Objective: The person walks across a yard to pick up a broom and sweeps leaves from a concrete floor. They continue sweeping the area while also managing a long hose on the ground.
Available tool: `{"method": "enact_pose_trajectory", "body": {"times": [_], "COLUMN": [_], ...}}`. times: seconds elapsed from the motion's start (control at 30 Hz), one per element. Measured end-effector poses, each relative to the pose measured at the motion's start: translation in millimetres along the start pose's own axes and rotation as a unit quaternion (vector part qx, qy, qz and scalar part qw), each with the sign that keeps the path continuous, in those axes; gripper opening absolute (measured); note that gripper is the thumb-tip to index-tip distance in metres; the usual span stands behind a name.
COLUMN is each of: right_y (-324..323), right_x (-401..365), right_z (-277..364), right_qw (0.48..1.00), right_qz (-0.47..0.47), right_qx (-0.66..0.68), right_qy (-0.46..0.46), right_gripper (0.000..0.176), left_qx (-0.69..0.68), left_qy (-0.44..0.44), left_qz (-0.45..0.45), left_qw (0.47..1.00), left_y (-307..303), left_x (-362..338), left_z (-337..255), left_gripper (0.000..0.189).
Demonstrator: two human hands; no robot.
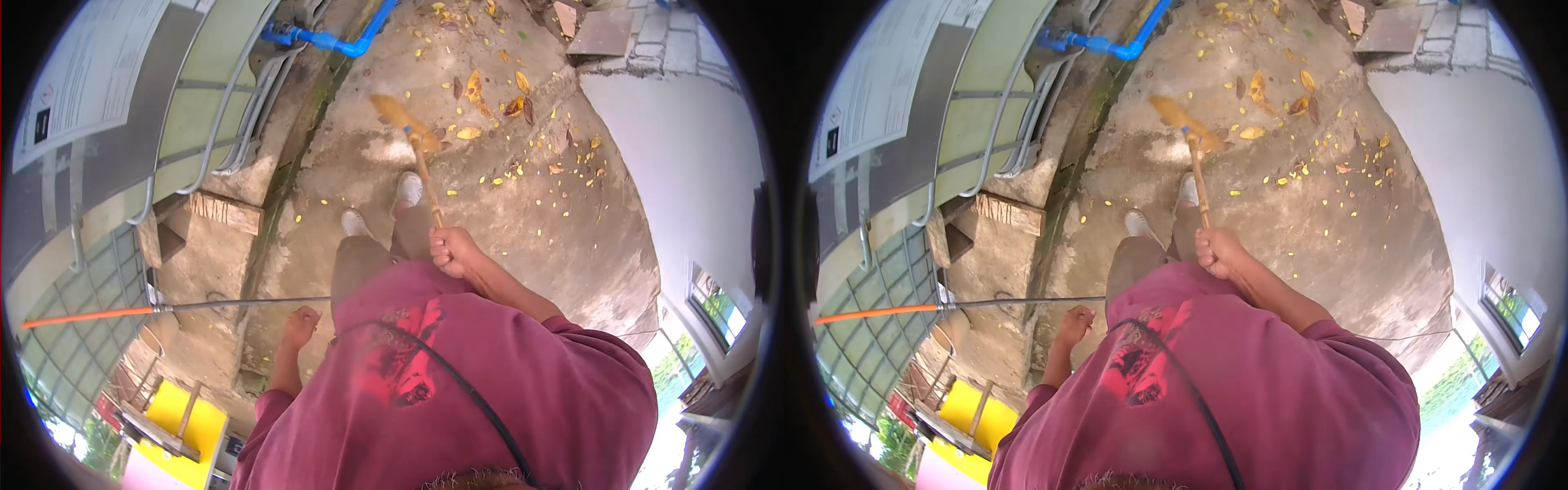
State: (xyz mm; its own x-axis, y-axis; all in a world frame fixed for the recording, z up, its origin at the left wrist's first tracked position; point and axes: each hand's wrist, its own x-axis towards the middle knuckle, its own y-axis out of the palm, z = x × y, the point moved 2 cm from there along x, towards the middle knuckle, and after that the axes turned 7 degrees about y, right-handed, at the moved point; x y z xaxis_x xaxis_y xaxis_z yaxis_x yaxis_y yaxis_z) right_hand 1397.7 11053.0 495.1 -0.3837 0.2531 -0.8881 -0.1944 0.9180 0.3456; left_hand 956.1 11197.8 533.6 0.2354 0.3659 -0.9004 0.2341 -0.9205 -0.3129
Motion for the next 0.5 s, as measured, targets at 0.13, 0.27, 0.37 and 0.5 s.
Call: {"method": "enact_pose_trajectory", "body": {"times": [0.13,0.27,0.37,0.5], "right_y": [-33,-43,-57,-121], "right_x": [73,141,140,91], "right_z": [17,100,117,66], "right_qw": [0.994,0.974,0.968,0.911], "right_qz": [0.033,-0.133,-0.141,-0.234], "right_qx": [0.073,-0.094,-0.064,-0.188], "right_qy": [0.080,-0.158,-0.199,-0.283], "right_gripper": [0.023,0.029,0.026,0.021], "left_qx": [0.070,0.129,0.161,0.194], "left_qy": [0.030,0.087,0.101,0.093], "left_qz": [-0.047,-0.049,-0.016,0.042], "left_qw": [0.996,0.987,0.982,0.976], "left_y": [-51,-81,-102,-118], "left_x": [9,24,48,93], "left_z": [-56,-90,-105,-148], "left_gripper": [0.038,0.036,0.040,0.044]}}
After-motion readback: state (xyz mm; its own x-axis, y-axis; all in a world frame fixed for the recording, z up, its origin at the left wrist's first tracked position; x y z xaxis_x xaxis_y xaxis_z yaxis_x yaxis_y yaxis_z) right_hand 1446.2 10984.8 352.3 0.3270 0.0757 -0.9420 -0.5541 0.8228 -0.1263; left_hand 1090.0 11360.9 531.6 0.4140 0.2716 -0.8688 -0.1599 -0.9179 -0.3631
